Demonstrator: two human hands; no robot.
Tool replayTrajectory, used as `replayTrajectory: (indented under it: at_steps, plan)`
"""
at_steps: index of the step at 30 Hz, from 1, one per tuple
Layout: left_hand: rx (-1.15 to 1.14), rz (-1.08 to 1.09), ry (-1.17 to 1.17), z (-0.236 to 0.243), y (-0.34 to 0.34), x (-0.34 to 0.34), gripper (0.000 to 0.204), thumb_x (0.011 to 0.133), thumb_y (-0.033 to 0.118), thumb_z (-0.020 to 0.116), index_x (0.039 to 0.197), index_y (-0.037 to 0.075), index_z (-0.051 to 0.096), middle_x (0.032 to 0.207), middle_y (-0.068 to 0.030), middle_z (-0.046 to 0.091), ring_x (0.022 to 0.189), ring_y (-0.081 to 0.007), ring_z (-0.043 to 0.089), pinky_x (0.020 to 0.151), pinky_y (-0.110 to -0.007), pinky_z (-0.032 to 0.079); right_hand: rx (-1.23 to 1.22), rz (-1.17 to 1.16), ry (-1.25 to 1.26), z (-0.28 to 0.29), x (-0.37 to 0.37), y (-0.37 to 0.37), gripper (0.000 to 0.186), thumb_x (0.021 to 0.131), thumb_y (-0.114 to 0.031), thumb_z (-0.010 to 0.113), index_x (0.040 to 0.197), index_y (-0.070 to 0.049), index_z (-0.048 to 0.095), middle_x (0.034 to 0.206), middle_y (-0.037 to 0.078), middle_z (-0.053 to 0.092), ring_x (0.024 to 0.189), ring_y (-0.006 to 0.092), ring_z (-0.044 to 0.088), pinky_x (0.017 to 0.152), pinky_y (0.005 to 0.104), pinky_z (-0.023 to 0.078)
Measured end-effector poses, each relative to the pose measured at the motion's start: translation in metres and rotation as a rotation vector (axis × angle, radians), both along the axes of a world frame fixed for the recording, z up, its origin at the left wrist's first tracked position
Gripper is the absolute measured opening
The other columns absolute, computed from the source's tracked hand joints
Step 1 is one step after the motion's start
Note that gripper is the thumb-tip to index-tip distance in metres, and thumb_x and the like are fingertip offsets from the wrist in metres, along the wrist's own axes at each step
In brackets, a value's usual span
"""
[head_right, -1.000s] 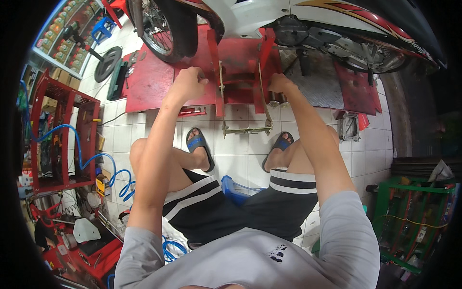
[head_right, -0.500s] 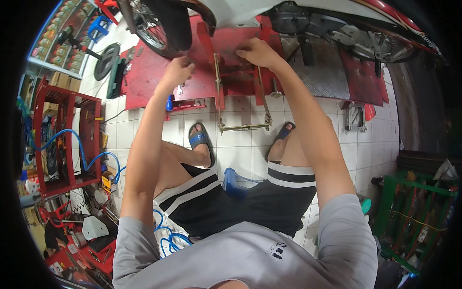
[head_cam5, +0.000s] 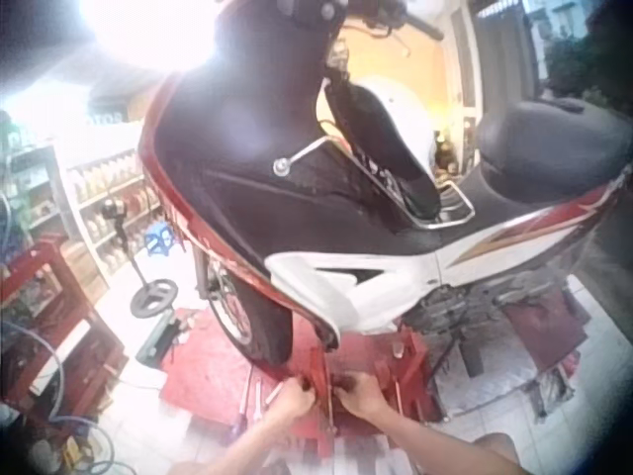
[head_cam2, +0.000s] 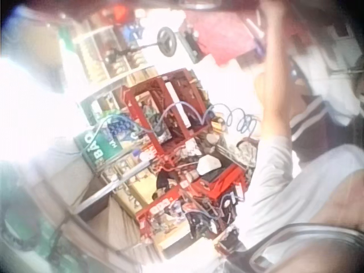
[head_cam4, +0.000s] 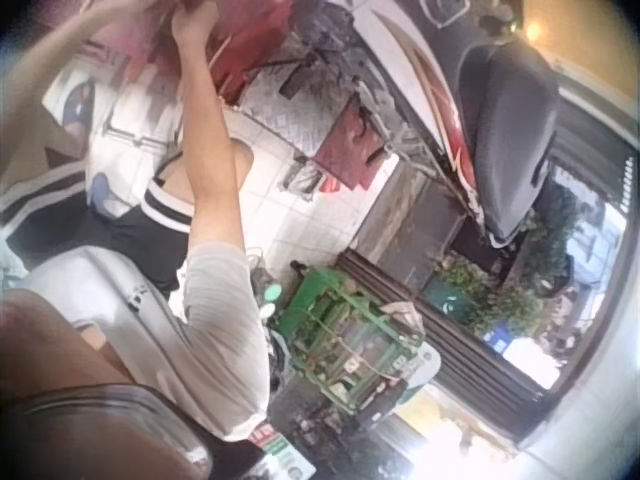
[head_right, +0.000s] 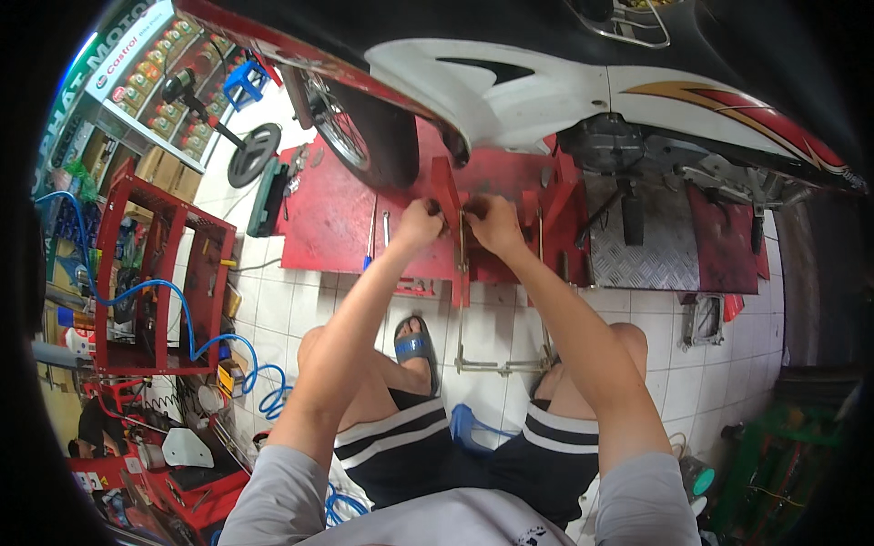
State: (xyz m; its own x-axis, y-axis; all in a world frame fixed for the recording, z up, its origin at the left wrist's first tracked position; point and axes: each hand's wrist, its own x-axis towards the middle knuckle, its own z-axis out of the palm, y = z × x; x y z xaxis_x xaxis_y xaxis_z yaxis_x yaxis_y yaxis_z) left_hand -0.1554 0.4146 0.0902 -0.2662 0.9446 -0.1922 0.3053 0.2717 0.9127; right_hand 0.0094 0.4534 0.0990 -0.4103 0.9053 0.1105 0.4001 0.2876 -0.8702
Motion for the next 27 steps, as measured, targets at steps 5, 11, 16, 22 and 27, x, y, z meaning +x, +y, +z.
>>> replayTrajectory:
  at_steps: [5,11,16,22,27]
  plan:
    - [0.025,-0.045,0.029,-0.008,-0.002,0.001,0.019,0.086,0.006,0.051,0.099,-0.004,0.060,0.074,-0.0195,0.066,0.067,-0.0287,0.068,0.061,-0.038,0.053,-0.018,-0.036,-0.025,0.004,-0.001,-0.008,0.020,0.077,-0.006,0.064,0.095,0.000,0.068,0.093,0.017,0.070,0.089,0.0284,0.069,0.081,0.0348,0.052]
    - [0.289,-0.081,0.229,-0.007,-0.009,0.009,0.029,0.083,0.006,0.052,0.110,-0.003,0.054,0.093,-0.0287,0.064,0.096,-0.0468,0.059,0.081,-0.049,0.048,-0.045,0.044,0.079,-0.015,0.005,-0.009,0.028,0.081,-0.006,0.064,0.108,0.001,0.061,0.099,0.012,0.069,0.089,0.0214,0.068,0.075,0.0313,0.055]
    - [0.368,-0.025,0.248,-0.013,-0.010,0.010,0.029,0.080,0.009,0.057,0.108,-0.001,0.054,0.092,-0.0295,0.063,0.095,-0.0471,0.059,0.079,-0.052,0.048,-0.398,0.151,0.271,-0.005,0.001,-0.021,0.039,0.086,-0.003,0.060,0.123,-0.004,0.048,0.108,0.009,0.060,0.091,0.0206,0.064,0.072,0.0302,0.057]
    - [0.238,-0.025,0.340,-0.006,-0.008,0.019,0.030,0.077,0.019,0.065,0.098,-0.001,0.063,0.096,-0.0267,0.064,0.096,-0.0439,0.061,0.083,-0.048,0.051,-0.347,0.173,0.233,-0.034,0.016,-0.016,0.046,0.086,-0.001,0.061,0.128,-0.006,0.041,0.108,0.009,0.059,0.089,0.0194,0.064,0.072,0.0319,0.058]
    - [0.067,-0.144,0.337,0.002,-0.001,0.001,0.031,0.078,0.016,0.055,0.099,-0.005,0.065,0.098,-0.0281,0.064,0.099,-0.0434,0.061,0.089,-0.046,0.048,-0.693,0.152,0.290,-0.003,0.011,-0.032,0.053,0.087,-0.007,0.060,0.134,-0.010,0.036,0.100,0.012,0.063,0.088,0.0211,0.066,0.068,0.0346,0.058]
